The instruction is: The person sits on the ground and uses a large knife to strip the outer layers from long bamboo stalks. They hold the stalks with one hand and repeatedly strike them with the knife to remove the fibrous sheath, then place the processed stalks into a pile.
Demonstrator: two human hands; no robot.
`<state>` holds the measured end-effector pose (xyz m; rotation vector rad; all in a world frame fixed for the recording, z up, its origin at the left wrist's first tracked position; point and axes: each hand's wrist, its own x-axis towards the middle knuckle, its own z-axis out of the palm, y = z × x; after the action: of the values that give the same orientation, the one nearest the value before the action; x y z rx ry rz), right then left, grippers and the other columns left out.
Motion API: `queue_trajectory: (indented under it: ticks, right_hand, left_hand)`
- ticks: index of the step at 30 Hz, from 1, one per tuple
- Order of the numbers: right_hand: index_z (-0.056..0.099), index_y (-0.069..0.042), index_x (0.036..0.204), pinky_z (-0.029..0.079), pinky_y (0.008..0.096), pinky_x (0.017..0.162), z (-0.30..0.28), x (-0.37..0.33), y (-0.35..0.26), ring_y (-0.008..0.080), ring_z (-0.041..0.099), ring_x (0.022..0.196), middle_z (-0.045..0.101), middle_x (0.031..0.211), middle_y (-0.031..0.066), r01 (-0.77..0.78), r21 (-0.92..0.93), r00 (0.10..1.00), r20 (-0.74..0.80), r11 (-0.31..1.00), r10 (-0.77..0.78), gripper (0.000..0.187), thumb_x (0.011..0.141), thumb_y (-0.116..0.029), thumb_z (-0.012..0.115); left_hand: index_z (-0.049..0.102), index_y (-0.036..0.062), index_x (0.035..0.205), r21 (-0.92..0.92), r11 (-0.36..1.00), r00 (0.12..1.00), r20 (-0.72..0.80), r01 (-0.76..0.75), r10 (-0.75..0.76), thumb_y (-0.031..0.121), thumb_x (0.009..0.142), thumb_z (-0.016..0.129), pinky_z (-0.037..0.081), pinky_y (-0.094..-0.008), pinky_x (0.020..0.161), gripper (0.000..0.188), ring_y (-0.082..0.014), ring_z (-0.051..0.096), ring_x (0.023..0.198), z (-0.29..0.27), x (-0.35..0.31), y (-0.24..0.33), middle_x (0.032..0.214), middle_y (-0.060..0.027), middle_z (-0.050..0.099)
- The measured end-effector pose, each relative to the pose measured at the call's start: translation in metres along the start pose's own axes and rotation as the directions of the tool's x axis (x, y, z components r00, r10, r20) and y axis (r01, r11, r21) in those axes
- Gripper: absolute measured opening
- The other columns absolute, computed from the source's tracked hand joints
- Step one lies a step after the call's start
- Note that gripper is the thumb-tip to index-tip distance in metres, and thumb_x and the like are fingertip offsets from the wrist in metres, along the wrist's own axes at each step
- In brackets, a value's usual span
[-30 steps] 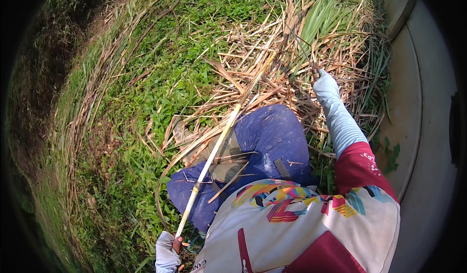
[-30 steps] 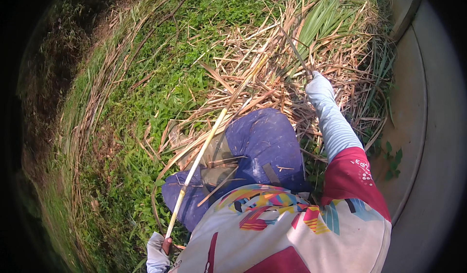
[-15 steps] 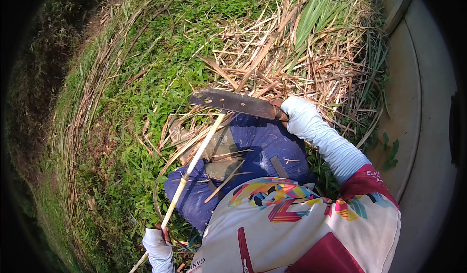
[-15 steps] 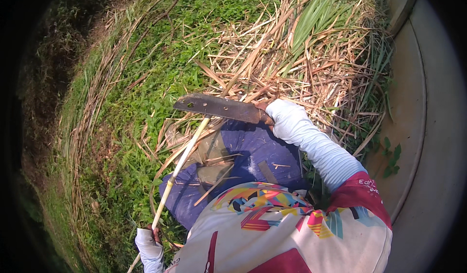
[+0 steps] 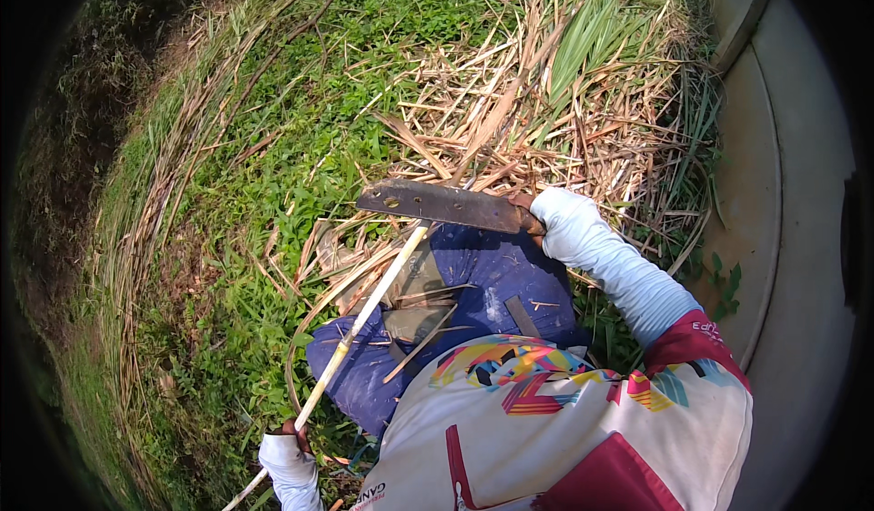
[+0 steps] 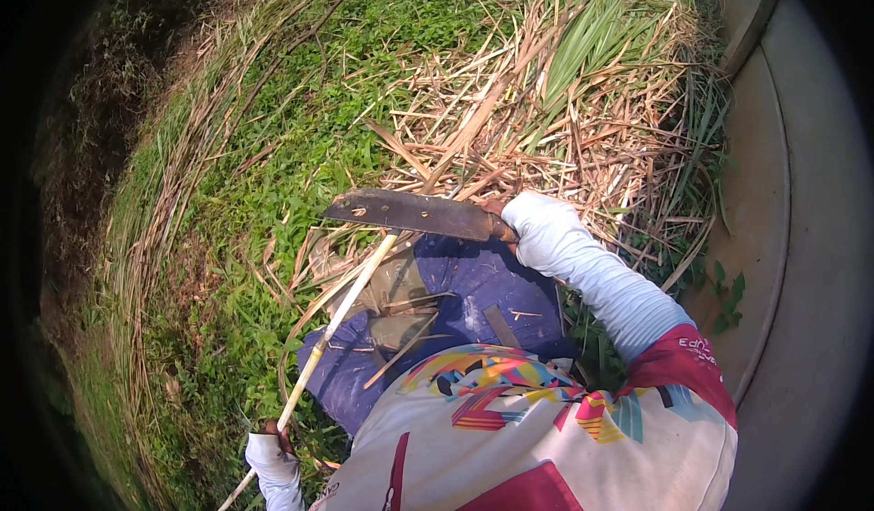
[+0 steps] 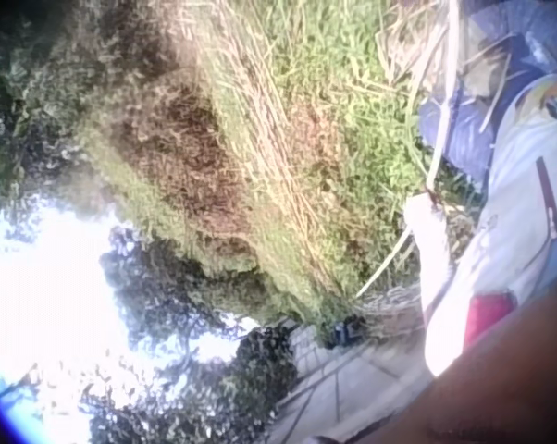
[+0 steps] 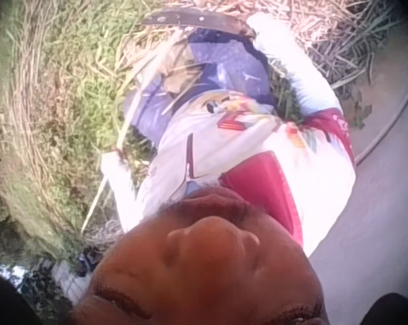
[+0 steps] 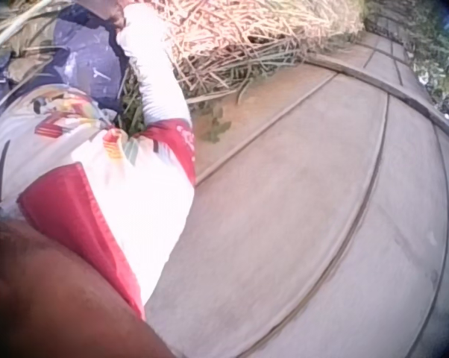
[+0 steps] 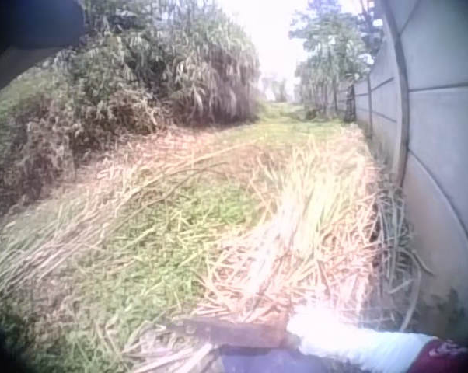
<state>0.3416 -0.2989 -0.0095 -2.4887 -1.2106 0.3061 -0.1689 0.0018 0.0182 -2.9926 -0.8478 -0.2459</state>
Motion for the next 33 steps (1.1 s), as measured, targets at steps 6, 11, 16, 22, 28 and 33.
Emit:
queue_trajectory:
  ticks: [6,11,16,22,28,33]
  right_hand:
    - [0.066,-0.024,0.132,0.059,0.0475,0.079,-0.014,0.019,0.014,0.0391,0.073,0.093,0.075,0.096,0.0158,0.02,-0.068,0.99,0.14,0.997,-0.011,0.052,0.083,-0.013,0.075]
    - [0.067,-0.022,0.131,0.056,0.0494,0.076,-0.008,0.002,-0.004,0.0414,0.07,0.088,0.071,0.092,0.0169,0.015,-0.016,0.999,0.035,1.0,-0.015,0.048,0.084,-0.018,0.077]
    - [0.066,-0.018,0.136,0.057,0.0483,0.076,0.016,-0.009,-0.004,0.0398,0.071,0.088,0.071,0.093,0.0167,0.092,-0.057,0.993,-0.071,0.994,-0.096,0.05,0.087,-0.019,0.074]
    - [0.063,-0.022,0.141,0.058,0.047,0.083,0.011,-0.007,-0.006,0.0406,0.072,0.098,0.074,0.106,0.0178,-0.074,-0.108,0.987,0.133,0.991,0.088,0.057,0.086,-0.019,0.076]
    - [0.067,-0.018,0.135,0.058,0.0455,0.079,0.024,-0.019,0.006,0.0395,0.071,0.089,0.071,0.097,0.0175,0.06,0.118,0.994,-0.093,0.991,-0.049,0.054,0.082,-0.016,0.079]
    - [0.067,-0.019,0.135,0.058,0.045,0.081,0.019,-0.022,-0.006,0.0395,0.071,0.094,0.072,0.103,0.0173,-0.057,0.139,0.995,-0.075,0.989,0.068,0.055,0.081,-0.017,0.08]
  left_hand:
    - [0.068,0.0109,0.092,-0.149,0.986,0.997,-0.002,0.071,-0.072,0.001,0.087,0.064,0.039,-0.0342,0.051,0.011,-0.0206,0.055,0.055,0.004,0.005,0.01,0.065,-0.0029,0.055]
    - [0.069,0.012,0.096,-0.084,0.996,1.0,-0.016,0.024,-0.025,0.001,0.087,0.064,0.04,-0.0346,0.05,0.015,-0.0206,0.055,0.054,0.004,0.007,0.007,0.063,-0.001,0.056]
    - [0.072,0.0128,0.106,-0.042,0.999,1.0,0.019,0.006,-0.005,-0.001,0.084,0.07,0.041,-0.0371,0.051,0.026,-0.0228,0.057,0.056,0.017,-0.009,-0.015,0.065,-0.0032,0.057]
    - [0.073,0.0117,0.109,-0.032,0.999,1.0,0.017,-0.004,0.004,-0.002,0.08,0.074,0.044,-0.0421,0.054,0.032,-0.0302,0.059,0.06,0.02,-0.019,-0.031,0.07,-0.0083,0.059]
    - [0.074,0.0109,0.104,-0.009,1.0,0.999,-0.051,-0.016,0.015,-0.002,0.078,0.073,0.046,-0.0444,0.057,0.029,-0.0337,0.061,0.064,0.024,-0.017,-0.028,0.074,-0.011,0.061]
    - [0.074,0.011,0.104,0.015,1.0,1.0,-0.019,0.008,-0.008,-0.003,0.078,0.071,0.047,-0.0451,0.058,0.03,-0.0348,0.062,0.065,0.018,-0.018,-0.021,0.075,-0.0117,0.063]
